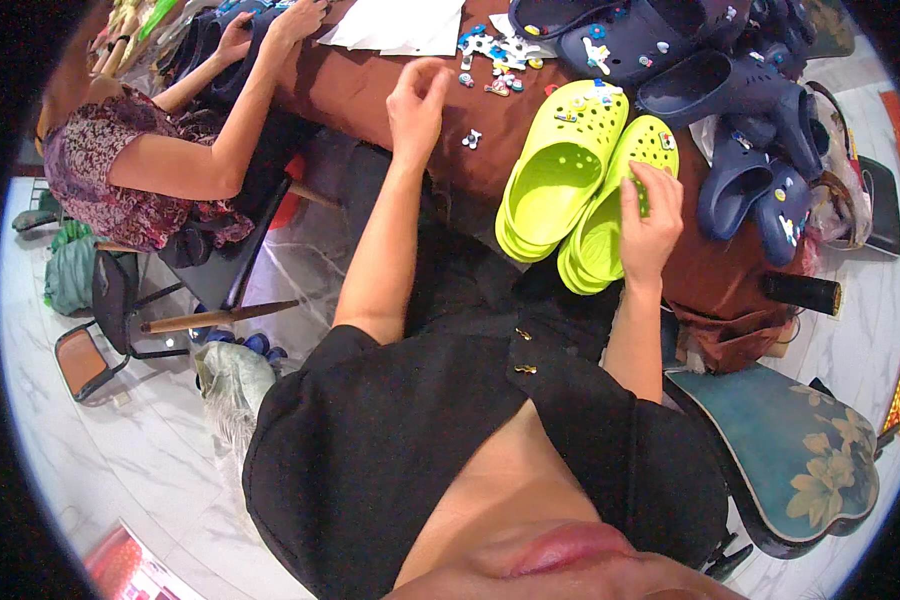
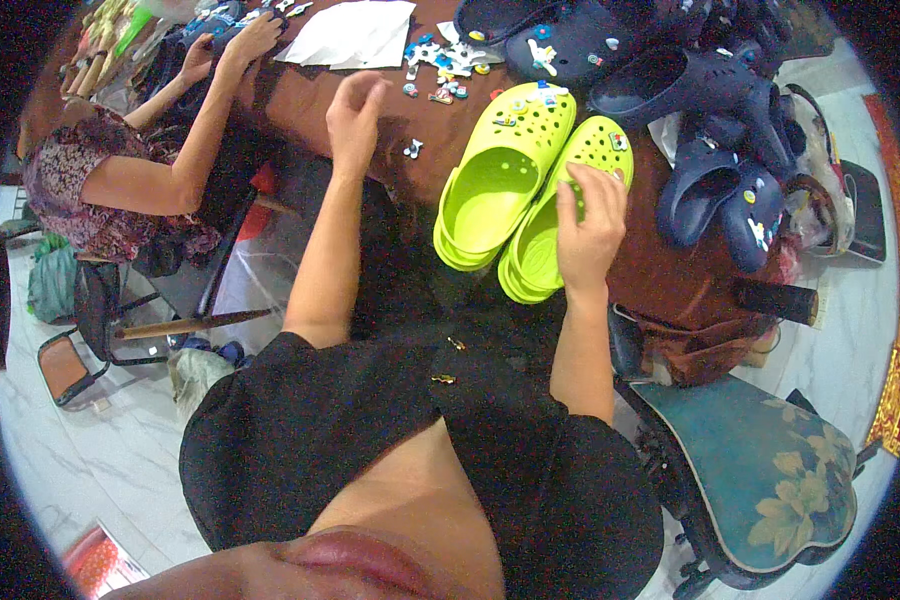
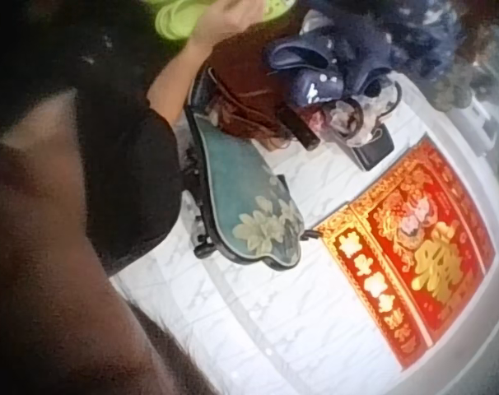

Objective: Attaching decorative charms to the holes of rubber clogs.

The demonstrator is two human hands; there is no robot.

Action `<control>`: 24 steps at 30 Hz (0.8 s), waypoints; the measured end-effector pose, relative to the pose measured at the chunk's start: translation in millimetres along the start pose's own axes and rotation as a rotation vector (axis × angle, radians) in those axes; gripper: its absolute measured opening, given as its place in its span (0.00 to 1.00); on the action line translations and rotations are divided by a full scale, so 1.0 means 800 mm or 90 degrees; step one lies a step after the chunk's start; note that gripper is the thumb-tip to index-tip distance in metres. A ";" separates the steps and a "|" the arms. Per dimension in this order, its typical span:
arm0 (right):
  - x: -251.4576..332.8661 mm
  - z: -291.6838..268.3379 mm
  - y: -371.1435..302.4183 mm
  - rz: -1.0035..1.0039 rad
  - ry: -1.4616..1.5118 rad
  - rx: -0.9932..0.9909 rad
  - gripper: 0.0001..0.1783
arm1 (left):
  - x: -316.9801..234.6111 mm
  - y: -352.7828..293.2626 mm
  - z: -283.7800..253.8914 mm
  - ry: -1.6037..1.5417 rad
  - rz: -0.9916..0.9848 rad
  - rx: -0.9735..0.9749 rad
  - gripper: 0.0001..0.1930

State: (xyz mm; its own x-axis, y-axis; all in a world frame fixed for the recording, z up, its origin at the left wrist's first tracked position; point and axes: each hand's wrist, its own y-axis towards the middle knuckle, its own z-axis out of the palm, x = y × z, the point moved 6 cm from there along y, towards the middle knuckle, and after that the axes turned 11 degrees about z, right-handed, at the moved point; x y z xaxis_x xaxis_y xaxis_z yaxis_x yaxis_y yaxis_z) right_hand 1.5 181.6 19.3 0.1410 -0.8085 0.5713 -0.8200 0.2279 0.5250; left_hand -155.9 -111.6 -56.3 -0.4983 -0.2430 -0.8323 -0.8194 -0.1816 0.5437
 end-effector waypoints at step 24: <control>0.074 -0.014 -0.048 -0.116 0.215 0.066 0.16 | -0.175 -0.114 0.066 -0.330 -0.139 0.438 0.14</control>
State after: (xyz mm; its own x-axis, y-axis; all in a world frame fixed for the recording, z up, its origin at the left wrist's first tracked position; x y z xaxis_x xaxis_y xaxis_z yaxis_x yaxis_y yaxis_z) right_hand 47.6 130.7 39.8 0.4497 -0.6032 0.6587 -0.8141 0.0266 0.5801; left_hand -26.1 -11.0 4.9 -0.2398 0.2222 -0.9451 -0.8169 0.4798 0.3201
